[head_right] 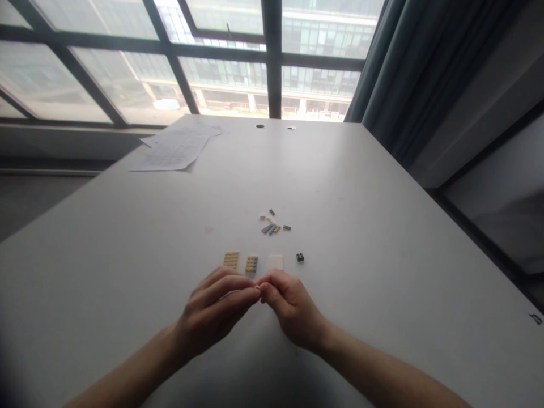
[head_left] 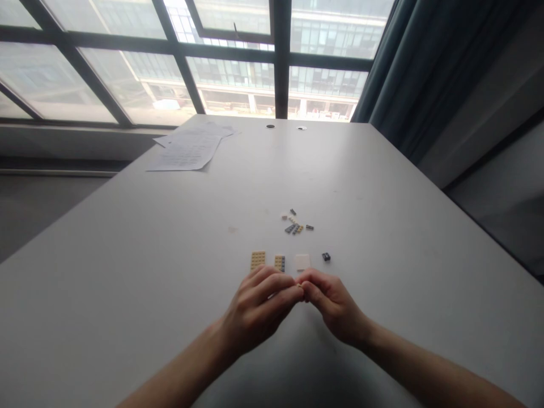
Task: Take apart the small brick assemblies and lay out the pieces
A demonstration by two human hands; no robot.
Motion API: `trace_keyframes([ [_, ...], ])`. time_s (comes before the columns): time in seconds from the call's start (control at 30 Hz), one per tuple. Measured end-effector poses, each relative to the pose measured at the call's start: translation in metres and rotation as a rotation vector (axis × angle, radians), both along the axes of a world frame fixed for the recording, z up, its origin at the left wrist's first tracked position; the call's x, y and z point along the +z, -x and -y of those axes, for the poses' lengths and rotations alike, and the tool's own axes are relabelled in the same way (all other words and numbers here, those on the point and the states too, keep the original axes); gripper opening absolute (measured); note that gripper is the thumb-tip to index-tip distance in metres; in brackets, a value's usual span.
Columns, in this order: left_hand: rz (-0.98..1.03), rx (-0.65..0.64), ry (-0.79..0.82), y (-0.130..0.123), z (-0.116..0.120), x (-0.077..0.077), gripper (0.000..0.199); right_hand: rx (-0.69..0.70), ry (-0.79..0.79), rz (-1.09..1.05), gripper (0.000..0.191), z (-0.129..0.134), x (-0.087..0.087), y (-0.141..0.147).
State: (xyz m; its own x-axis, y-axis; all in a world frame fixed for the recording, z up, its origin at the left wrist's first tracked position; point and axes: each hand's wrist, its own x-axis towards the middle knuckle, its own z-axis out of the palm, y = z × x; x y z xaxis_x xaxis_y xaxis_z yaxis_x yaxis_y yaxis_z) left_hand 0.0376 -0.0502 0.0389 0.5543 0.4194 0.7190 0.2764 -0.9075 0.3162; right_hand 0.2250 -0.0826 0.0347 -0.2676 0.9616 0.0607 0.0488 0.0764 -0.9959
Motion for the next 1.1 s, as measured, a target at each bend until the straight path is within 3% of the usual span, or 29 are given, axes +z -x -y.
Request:
trace_keyframes([
  [0.17,-0.016,0.005,-0.080,0.004,0.002,-0.003,0.027,0.017,0.056,-0.078,0.034,0.003,0.001,0.003],
  [0.27,0.021,0.017,-0.087,0.005,0.003,-0.001,0.021,-0.012,-0.005,-0.007,0.032,0.005,0.002,0.004],
  [0.43,0.180,0.060,0.051,0.002,0.005,0.005,0.011,-0.068,-0.203,0.146,0.006,0.011,0.004,0.005],
  [0.63,0.270,0.019,0.204,-0.003,0.008,-0.001,0.022,-0.098,-0.357,0.218,0.004,0.013,0.006,0.006],
  [0.93,0.246,-0.058,0.266,-0.005,0.011,-0.003,0.036,-0.152,-0.210,0.083,0.002,0.012,0.000,0.003],
  [1.1,0.275,-0.050,0.242,-0.008,0.010,-0.006,0.031,-0.179,-0.163,-0.042,0.004,0.013,-0.003,0.004],
])
